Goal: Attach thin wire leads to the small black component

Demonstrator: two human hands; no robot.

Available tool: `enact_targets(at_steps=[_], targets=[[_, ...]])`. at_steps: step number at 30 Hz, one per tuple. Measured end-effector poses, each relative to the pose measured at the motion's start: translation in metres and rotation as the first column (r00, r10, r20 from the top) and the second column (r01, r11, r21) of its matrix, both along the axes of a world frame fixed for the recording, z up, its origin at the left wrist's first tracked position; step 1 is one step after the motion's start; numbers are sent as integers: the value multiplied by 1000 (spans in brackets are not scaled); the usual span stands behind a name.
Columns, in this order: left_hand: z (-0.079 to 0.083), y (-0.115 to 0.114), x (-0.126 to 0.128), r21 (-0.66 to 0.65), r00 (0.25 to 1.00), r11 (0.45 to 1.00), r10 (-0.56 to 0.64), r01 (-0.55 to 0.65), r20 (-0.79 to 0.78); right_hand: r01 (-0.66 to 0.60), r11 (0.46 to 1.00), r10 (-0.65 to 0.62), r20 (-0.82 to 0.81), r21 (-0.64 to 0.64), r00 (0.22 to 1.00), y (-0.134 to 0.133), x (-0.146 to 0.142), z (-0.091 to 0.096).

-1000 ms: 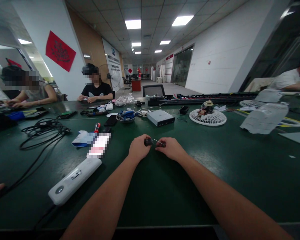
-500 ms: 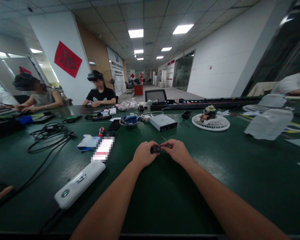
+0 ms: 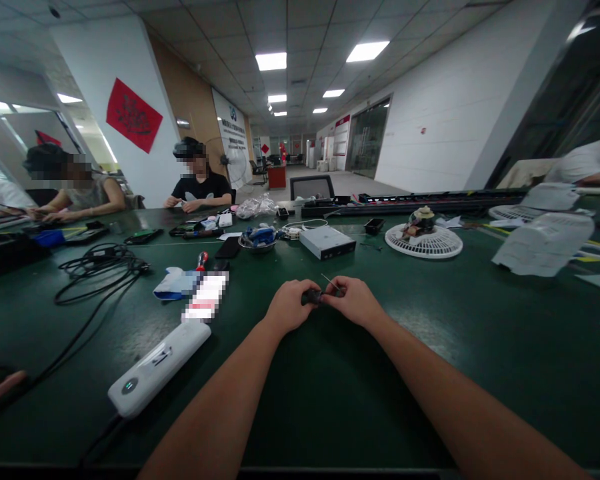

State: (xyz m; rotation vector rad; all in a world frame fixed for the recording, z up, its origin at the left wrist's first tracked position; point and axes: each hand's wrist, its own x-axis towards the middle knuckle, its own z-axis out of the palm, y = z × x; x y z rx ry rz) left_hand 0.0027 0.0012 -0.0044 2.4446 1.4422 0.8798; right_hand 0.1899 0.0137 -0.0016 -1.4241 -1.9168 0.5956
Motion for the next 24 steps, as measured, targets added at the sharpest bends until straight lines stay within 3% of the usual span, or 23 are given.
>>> enact_targets(at_steps=[5,10,18,24], targets=[[3,-1,1,42,994,995,-89,87,56,-98,988,80,-143,-122,986,-1,-1,-2],[5,-4,2,34,997,998,-58,56,57,-104,970,51,-234,-218,971,0,0,-1],[5,-5,4,22,999,1000,19,-20,28,-82,997,81,-91,-8,993,2,-3,-5],[5,-3,2,-4,968,969,248,-248,44,-16,999,15,15,37,1000,-1,1,2]])
